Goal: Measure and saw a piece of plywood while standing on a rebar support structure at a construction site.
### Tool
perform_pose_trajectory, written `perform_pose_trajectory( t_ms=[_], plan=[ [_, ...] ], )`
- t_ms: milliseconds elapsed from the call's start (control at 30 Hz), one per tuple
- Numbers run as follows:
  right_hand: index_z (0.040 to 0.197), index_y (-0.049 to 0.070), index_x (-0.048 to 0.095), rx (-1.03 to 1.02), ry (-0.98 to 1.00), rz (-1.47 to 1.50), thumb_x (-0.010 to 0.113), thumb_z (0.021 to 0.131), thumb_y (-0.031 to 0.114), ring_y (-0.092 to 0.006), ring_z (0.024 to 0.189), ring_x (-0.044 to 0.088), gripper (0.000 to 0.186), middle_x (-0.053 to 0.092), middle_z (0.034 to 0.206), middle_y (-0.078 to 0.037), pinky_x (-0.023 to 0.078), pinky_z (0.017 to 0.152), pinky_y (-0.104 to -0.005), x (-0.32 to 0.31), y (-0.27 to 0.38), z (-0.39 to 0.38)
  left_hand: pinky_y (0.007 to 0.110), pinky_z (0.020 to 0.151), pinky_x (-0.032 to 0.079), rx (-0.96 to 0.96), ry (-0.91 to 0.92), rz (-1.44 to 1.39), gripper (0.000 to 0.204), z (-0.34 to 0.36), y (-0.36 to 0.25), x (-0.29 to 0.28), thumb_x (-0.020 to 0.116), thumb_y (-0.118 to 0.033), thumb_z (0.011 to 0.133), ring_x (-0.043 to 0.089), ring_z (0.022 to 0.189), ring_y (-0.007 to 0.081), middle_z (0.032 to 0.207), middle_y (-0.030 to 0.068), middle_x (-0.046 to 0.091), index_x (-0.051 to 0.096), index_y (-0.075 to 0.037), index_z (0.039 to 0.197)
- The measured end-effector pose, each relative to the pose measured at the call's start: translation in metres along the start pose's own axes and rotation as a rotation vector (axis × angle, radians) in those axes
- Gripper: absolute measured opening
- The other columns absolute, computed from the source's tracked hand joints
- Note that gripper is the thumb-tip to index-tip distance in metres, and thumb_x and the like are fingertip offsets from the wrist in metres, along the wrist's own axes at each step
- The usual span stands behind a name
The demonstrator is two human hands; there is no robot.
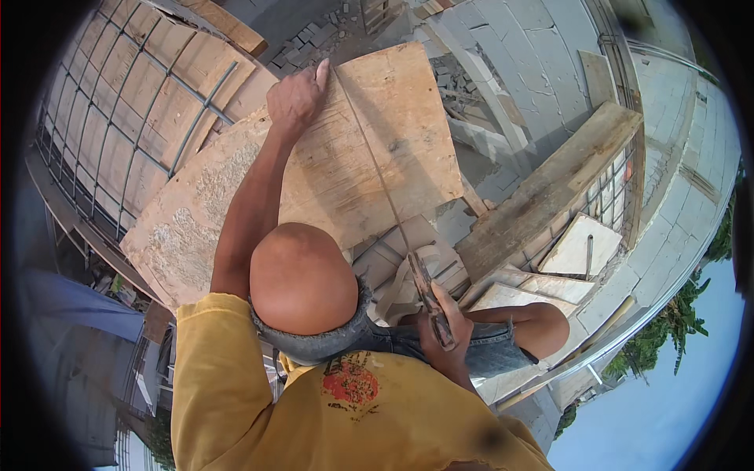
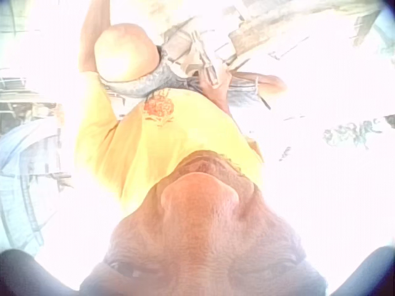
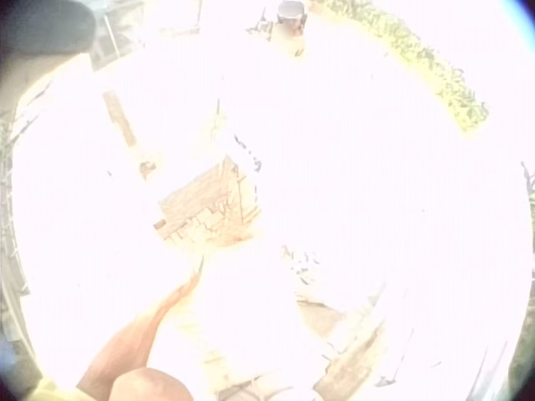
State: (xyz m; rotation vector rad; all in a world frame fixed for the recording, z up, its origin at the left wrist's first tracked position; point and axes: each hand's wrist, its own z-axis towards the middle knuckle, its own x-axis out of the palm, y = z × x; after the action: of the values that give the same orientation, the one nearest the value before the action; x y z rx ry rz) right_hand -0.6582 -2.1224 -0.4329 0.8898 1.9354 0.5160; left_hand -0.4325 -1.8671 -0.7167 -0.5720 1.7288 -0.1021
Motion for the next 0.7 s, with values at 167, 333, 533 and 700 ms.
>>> perform_pose_trajectory(
  t_ms=[167, 333, 533, 700],
  plan=[
    [0.138, 0.003, 0.063, 0.017, 0.015, 0.192, 0.063, 0.088, -0.005, -0.0167, 0.085, 0.070, 0.050, 0.075, 0.109, -0.018, 0.055, 0.083, -0.0311, 0.043, 0.024, 0.130, 0.052, 0.082, 0.056, -0.033, 0.093, -0.026, 0.067, 0.006, 0.002, 0.003, 0.035, -0.059, 0.107, 0.072, 0.092, 0.0439, 0.092, 0.0236, 0.075, 0.078, -0.008, 0.097],
    [0.139, 0.004, 0.062, -0.275, -0.105, 0.285, 0.064, 0.087, -0.003, -0.0169, 0.083, 0.065, 0.053, 0.073, 0.107, -0.019, 0.052, 0.083, -0.0311, 0.092, -0.008, 0.172, 0.052, 0.083, 0.056, -0.094, 0.270, -0.016, 0.069, 0.014, -0.005, -0.019, 0.035, -0.061, 0.106, 0.073, 0.092, 0.0434, 0.092, 0.0242, 0.075, 0.079, -0.009, 0.096],
    [0.136, -0.001, 0.062, -0.048, -0.075, -0.011, 0.061, 0.090, -0.007, -0.0200, 0.102, 0.074, 0.046, 0.075, 0.117, -0.019, 0.056, 0.088, -0.0299, 0.007, 0.000, -0.008, 0.051, 0.083, 0.056, -0.056, 0.171, -0.015, 0.066, -0.001, -0.003, -0.008, 0.034, -0.060, 0.106, 0.073, 0.092, 0.0434, 0.093, 0.0242, 0.075, 0.078, -0.010, 0.103],
    [0.139, 0.006, 0.063, -0.459, -0.169, 0.211, 0.064, 0.087, -0.003, -0.0113, 0.076, 0.058, 0.053, 0.074, 0.095, -0.015, 0.052, 0.076, -0.0288, 0.096, 0.007, 0.218, 0.052, 0.083, 0.056, -0.022, 0.082, 0.002, 0.067, 0.011, 0.001, -0.007, 0.034, -0.057, 0.107, 0.073, 0.090, 0.0433, 0.092, 0.0238, 0.075, 0.078, -0.009, 0.099]
  ],
)
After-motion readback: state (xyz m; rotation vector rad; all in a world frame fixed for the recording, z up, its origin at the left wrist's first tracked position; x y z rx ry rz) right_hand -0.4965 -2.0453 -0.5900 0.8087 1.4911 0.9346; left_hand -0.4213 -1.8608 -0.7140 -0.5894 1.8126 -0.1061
